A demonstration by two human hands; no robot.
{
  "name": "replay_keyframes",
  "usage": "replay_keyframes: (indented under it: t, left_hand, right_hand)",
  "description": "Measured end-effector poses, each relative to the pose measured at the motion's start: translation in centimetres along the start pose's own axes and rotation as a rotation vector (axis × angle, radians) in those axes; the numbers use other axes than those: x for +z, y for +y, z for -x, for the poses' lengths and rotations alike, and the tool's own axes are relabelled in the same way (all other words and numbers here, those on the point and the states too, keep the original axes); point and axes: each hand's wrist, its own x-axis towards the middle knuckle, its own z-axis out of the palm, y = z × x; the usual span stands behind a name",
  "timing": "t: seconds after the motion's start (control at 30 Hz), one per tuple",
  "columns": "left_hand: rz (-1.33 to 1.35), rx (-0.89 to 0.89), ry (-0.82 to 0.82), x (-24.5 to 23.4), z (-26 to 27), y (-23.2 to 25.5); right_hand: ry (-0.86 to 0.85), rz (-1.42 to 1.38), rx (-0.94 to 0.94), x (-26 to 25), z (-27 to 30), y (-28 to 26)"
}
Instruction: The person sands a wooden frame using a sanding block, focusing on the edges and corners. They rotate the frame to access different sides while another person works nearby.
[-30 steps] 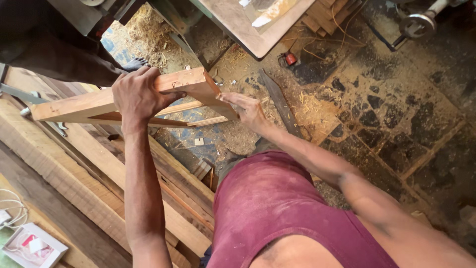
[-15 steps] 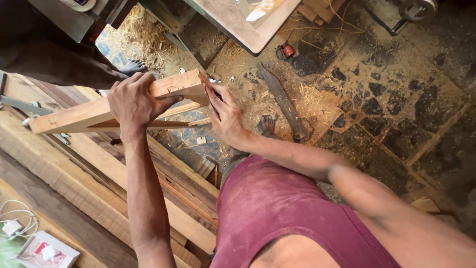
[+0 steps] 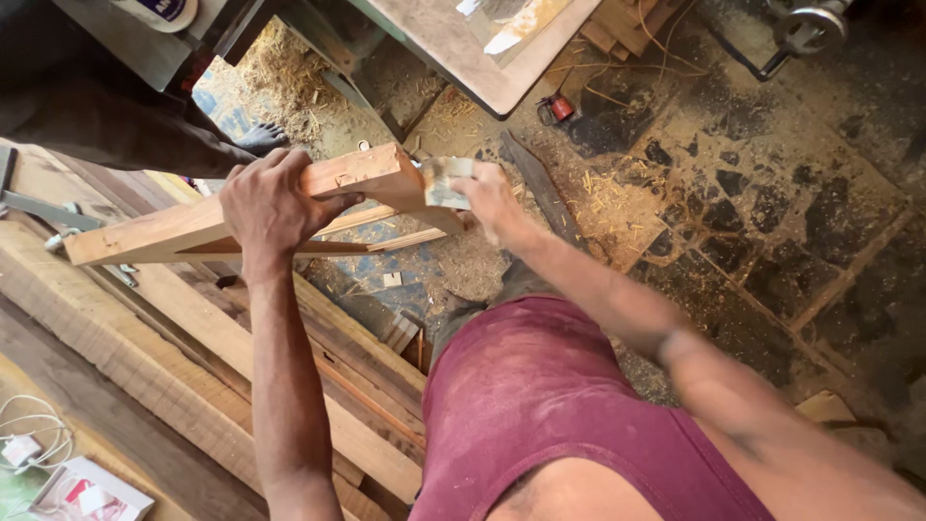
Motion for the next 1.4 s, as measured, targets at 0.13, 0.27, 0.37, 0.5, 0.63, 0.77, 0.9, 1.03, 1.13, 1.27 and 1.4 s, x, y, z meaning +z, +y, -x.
replay_keyframes:
  t: [0.13,0.27,0.37,0.5,0.63,0.77,0.9,1.03,1.13,1.27,1.4]
  left_hand:
    - [0.0,0.007,0.023,-0.1,0.1,0.3]
    - [0.02,0.013,0.048,-0.4,0.1,0.4]
    - [0.036,0.018,0.056,-0.7,-0.1,0.6]
    - [0.021,0.007,0.049,-1.1,-0.3,1.1]
    - [0.009,0.028,0.062,-1.1,-0.6,0.9]
    - [0.01,-0.001,-0.036,-0.2,-0.3,0.8]
    - [0.03,-0.062,-0.021,-0.8,-2.3,0.8]
    - [0.049,-0.035,-0.041,-0.4,-1.2,1.7]
    - [0.095,-0.018,0.049,-0.6,-1.5,1.1]
    - [0.132,-0.025,0.031,-0.6,-1.0,1.5]
    - [0.106,-0.124,-0.093,-1.8,-0.2,2.3]
  right_hand:
    - [-0.053,-0.073,0.024,0.2,-1.5,-1.0]
    - [-0.029,0.046,-0.182,0.7,-1.0,-3.5]
    - [-0.096,-0.124,-0.253,1.0,0.2,-5.8]
    - [-0.109,-0.062,-0.36,1.7,2.9,-8.4]
    - [0.19,0.273,-0.604,2.0,5.1,-9.5]
    - [0.225,0.539,-0.473,1.9,6.3,-7.5]
    - [0.213,0.564,-0.942,3.1,5.4,-6.1]
    - [0.283,0.332,-0.466,1.7,6.4,-4.1]
    - [0.232,-0.011,-0.636,1.1,5.2,-5.6]
    - [-0.078,-0.617,-0.597,-1.7,5.9,-9.0]
    - [0.047,-0.281,-1.271,-3.2,6.4,-11.2]
